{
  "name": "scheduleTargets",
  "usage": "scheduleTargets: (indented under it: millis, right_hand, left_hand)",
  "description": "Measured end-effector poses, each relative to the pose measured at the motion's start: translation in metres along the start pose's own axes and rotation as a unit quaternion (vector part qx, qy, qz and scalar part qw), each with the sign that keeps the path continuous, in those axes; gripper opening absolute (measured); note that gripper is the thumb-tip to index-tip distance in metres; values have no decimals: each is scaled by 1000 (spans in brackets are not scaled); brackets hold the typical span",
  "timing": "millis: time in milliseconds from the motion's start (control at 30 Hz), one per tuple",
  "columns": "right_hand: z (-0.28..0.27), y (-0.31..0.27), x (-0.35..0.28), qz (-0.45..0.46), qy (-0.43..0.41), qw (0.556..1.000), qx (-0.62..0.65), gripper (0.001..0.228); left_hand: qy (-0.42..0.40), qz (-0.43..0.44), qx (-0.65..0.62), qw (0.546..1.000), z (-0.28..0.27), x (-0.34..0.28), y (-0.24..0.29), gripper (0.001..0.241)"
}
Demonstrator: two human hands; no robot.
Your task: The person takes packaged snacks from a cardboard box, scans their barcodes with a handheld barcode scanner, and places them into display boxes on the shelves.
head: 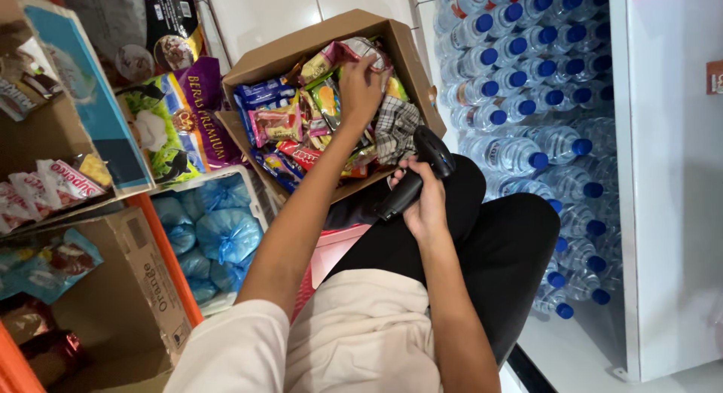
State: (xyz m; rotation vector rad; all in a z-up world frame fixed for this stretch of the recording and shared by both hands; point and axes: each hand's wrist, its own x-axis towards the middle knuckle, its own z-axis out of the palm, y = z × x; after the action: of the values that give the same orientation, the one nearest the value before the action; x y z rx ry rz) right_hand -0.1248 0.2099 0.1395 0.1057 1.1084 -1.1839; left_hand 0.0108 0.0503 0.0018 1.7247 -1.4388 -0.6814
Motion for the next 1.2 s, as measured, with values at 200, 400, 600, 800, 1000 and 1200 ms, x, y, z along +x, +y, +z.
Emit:
scheduleTargets:
  millis: [200, 400, 600, 800, 1000, 1200]
  right_hand:
    - [2, 0, -2, -3, -18, 1000, -16, 18]
    - [-3, 5, -5, -3, -30, 999, -24, 18]
    - [-10, 6, -9, -9, -50, 999, -10, 20]
    - [-13, 5, -12, -12, -47, 999, -3, 20]
    - [-16, 5, -13, -20, -39, 999, -1, 20]
    - [-7, 5, -14, -43, -57, 997, -35, 22]
  left_hand:
    - [96, -12, -54, 994, -59, -49, 16, 23]
    - [64, -238, -49, 968, -53, -68, -39, 46]
    - [71, -268, 103, 955, -52, -25, -11, 82]
    - [-59, -211, 204, 954, -54, -8, -7, 101]
    - [-87, -160, 153, 971, -40, -11, -46, 86]
    - [-49, -54, -75, 995, -85, -34, -8, 53]
